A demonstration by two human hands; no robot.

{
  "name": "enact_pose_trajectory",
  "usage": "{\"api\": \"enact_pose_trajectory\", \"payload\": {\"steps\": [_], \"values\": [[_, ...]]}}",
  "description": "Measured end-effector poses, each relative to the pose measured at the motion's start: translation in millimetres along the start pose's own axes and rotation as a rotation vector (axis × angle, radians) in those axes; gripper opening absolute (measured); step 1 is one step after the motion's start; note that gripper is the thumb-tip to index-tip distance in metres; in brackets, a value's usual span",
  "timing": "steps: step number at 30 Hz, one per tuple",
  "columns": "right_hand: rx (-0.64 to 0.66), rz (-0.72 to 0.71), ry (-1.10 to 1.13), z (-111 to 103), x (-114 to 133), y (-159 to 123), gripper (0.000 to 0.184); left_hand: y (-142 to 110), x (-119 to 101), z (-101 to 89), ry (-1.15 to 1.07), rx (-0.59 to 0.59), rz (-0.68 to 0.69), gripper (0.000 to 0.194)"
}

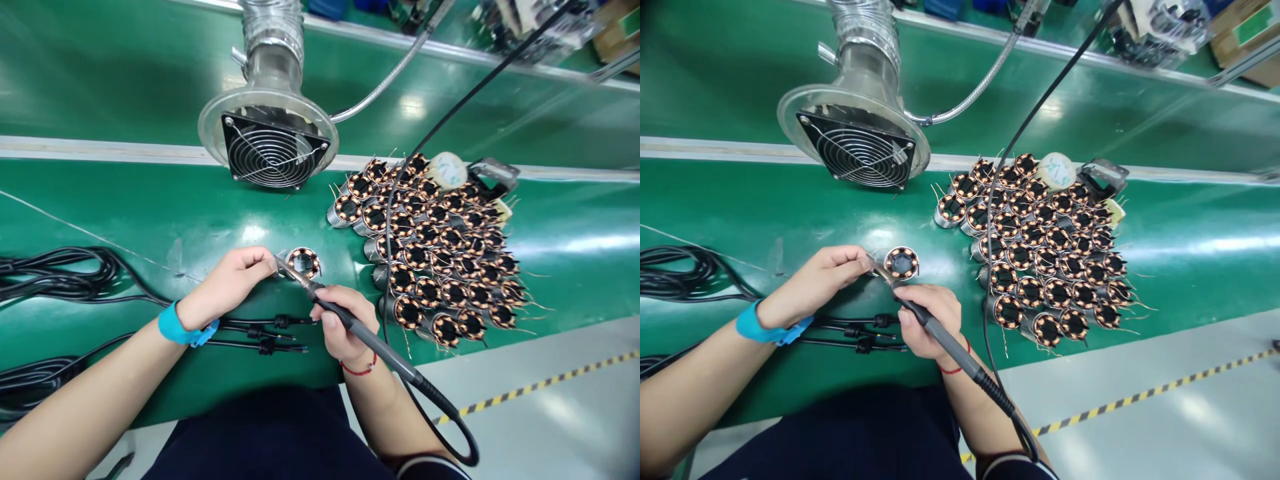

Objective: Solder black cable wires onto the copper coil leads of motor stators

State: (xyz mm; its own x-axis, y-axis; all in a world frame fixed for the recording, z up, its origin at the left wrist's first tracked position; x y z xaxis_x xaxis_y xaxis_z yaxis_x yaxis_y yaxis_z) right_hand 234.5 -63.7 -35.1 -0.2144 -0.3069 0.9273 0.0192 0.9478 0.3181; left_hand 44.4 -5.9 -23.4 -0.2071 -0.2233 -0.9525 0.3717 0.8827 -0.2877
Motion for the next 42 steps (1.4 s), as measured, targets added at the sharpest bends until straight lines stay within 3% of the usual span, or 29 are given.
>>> {"api": "enact_pose_trajectory", "payload": {"steps": [4, 18, 42], "values": [[-0.075, 0.018, 0.008, -1.6, -0.6, -1.1, 0.021, -0.1, -1.1, -1.7, -0.013, -0.054, 0.030, 0.021], [-0.065, 0.069, -0.064, -2.8, -2.3, -3.7, 0.019, -2.5, -4.3, -0.5, -0.055, -0.160, -0.005, 0.017], [-0.098, -0.002, -0.017, -0.6, 0.4, 1.2, 0.022, -1.8, -2.8, -0.1, -0.088, -0.161, -0.031, 0.017]]}}
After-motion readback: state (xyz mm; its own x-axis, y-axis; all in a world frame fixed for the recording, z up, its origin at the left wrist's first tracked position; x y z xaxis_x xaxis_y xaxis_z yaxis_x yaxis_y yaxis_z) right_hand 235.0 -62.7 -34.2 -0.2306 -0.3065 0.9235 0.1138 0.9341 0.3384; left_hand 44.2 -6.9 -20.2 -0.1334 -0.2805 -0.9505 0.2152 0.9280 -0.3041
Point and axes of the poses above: each hand's wrist, its own y-axis towards the middle knuckle, its own z-axis out of the palm, x = y × z, the point moved 1 cm from there along y, towards the middle knuckle, and after that the axes turned 13 degrees about z, right-handed, at the moved point
